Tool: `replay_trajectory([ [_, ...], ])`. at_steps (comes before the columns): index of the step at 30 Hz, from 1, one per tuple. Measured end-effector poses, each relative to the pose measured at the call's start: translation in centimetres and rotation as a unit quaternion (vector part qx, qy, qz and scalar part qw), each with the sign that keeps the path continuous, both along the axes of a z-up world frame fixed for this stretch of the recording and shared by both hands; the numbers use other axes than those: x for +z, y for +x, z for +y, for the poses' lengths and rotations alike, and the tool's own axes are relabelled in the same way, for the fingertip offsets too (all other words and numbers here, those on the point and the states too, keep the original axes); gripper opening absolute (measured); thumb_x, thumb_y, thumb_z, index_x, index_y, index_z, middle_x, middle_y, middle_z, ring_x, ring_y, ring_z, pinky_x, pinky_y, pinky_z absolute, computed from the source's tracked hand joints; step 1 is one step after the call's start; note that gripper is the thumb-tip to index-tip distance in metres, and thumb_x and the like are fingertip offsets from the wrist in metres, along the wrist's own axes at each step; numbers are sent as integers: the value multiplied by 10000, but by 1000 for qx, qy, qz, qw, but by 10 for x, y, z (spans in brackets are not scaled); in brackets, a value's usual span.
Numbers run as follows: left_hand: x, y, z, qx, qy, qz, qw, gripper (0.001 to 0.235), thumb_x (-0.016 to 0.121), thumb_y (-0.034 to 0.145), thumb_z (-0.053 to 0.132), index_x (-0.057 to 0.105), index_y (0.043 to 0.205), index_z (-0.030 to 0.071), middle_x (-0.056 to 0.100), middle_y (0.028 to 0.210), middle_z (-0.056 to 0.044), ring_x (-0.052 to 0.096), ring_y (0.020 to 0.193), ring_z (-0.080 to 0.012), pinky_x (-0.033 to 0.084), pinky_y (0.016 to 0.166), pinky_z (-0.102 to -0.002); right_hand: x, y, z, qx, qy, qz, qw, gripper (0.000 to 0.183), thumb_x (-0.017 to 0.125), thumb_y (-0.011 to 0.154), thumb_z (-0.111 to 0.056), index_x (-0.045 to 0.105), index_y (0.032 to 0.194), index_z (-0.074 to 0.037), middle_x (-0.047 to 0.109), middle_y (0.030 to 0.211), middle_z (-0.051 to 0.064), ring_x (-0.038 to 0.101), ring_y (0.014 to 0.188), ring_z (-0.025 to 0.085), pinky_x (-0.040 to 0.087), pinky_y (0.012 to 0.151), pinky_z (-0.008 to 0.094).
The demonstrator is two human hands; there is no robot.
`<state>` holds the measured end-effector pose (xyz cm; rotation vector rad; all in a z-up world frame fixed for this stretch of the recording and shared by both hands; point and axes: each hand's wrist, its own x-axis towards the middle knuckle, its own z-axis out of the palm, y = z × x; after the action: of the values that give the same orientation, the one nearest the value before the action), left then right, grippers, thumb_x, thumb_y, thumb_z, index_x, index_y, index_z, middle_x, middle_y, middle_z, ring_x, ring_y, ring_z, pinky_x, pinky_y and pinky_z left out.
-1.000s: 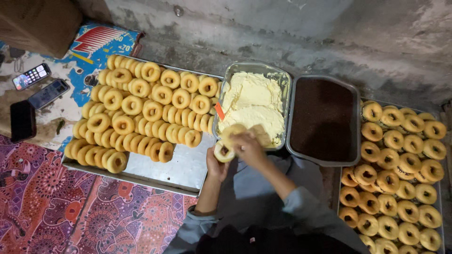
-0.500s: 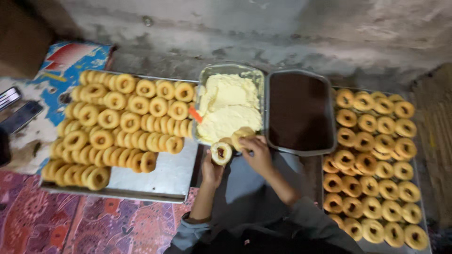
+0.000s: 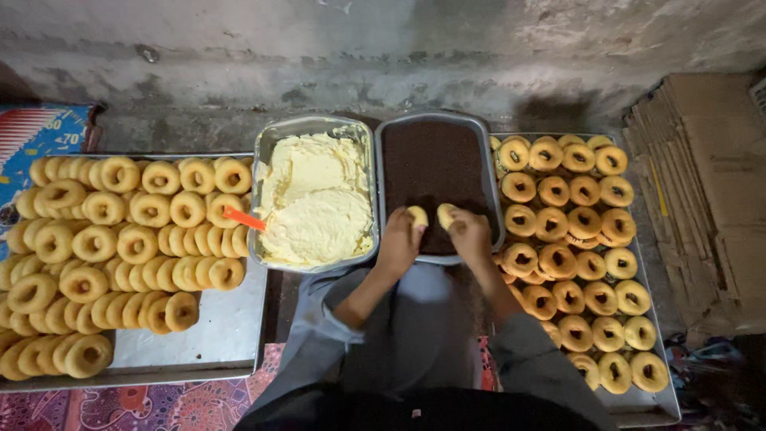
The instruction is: The person repeatedly picks up plain donuts, inserts cream into the center hole using a small spatula, and places the filled donuts onto a tray. The person works continuously, handling donuts one at a time from a large batch.
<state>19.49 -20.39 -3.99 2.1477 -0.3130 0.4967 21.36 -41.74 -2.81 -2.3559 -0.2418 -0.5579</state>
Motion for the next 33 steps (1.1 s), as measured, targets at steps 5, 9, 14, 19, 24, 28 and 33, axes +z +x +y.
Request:
replay_trajectory([
  [5,1,23,-10,-26,49,22,998,339,561,985,203,648,1171,-66,652,1237,-257,610,1164,-413,489,1043,-441,-12,-2,-17,-91,592,262,757,334,571,876,-85,674,1192,-59,728,1090,126,704,974,269,598,839,449],
  [9,-15,24,-21,61,-357,367,857,356,434,1118,218,652,1219,-46,651,1140,-310,613,1089,-456,525,973,-480,15,-16,-10,-15,645,250,722,359,590,898,-50,679,1246,-29,715,1127,126,638,994,246,522,852,393],
  [14,-15,11,-29,-66,-712,400,573,380,358,1084,235,541,1350,34,658,1283,-128,652,1171,-262,547,1024,-438,79,-32,33,55,64,-38,996,316,737,843,-55,716,1155,-99,713,1172,63,631,1106,246,505,1000,388],
  [19,15,10,-37,-111,-694,400,589,381,379,1061,204,553,1367,59,638,1326,-144,648,1203,-269,574,1002,-415,112,-26,43,-28,398,216,891,468,710,857,-177,543,1289,-239,633,1287,63,612,1169,269,497,978,475],
  [24,50,11,-42,-110,-501,538,669,392,453,1026,270,560,1358,91,557,1404,-131,517,1309,-328,530,1023,-510,48,-25,-2,-32,716,339,610,566,688,888,-228,500,1410,-117,557,1380,146,608,1202,343,539,1002,564],
  [28,61,-17,-17,7,-74,166,983,511,648,965,215,525,1432,48,227,1523,-399,317,1370,-516,309,1145,-523,2,-54,-105,1,803,158,575,533,668,936,-300,580,1404,-61,606,1269,129,617,1103,309,548,952,474],
  [33,38,-92,96,120,-150,69,979,294,559,1057,39,577,1351,26,531,1485,-187,452,1480,-367,459,1159,-429,17,-108,-237,-270,673,64,686,437,643,979,-253,581,1373,-75,626,1252,89,625,1078,260,553,950,428],
])
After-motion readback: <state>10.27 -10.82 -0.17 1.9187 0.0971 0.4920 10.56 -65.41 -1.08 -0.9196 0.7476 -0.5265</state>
